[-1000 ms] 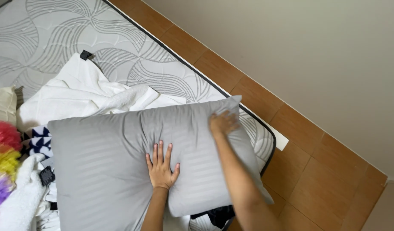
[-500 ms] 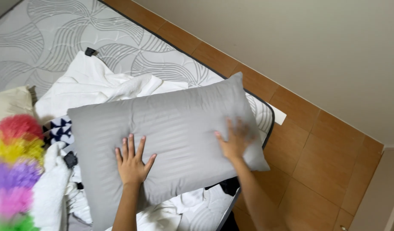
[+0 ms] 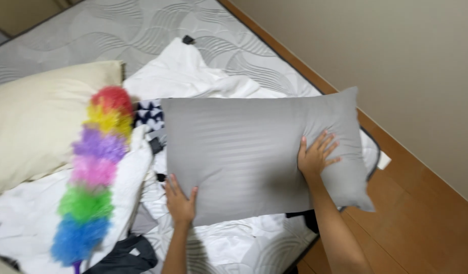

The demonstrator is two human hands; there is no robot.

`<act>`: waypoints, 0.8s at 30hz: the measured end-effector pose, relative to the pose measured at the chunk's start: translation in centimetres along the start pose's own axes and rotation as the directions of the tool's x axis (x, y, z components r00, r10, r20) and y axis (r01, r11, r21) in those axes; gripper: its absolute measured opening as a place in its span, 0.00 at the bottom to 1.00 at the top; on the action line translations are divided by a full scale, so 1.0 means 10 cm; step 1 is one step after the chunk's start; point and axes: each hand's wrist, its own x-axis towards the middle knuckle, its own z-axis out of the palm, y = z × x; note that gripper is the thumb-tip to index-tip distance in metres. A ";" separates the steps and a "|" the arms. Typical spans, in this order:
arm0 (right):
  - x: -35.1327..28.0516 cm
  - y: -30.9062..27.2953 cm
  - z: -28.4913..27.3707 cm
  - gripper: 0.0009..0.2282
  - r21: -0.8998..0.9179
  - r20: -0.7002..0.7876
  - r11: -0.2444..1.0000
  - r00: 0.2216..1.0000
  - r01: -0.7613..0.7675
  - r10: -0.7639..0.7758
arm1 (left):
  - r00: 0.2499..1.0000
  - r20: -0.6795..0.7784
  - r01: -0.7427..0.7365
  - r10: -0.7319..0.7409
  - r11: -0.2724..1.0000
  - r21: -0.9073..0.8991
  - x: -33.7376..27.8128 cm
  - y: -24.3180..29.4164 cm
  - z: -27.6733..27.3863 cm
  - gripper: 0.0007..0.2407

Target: The person puts a pillow into a gray pillowcase, adjusts the fabric, and smooths the surface. They then use a rainbow-colored feather duster to dust the pillow and other pillows on the bed.

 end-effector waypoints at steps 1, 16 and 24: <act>0.01 -0.31 0.00 0.37 -0.031 0.061 0.994 0.993 0.106 -0.104 | 1.000 -0.007 -0.007 0.006 0.999 -0.048 -0.05 -0.01 0.01 0.43; -1.12 -3.26 0.65 0.28 0.047 0.428 0.598 0.524 0.800 -0.736 | 0.990 0.071 0.126 -0.121 0.990 -0.067 -0.14 0.06 0.13 0.40; -1.29 -3.06 0.61 0.30 0.119 0.422 0.255 0.184 0.960 -0.888 | 0.976 0.138 0.182 -0.169 0.979 -0.090 -0.13 0.16 -0.12 0.39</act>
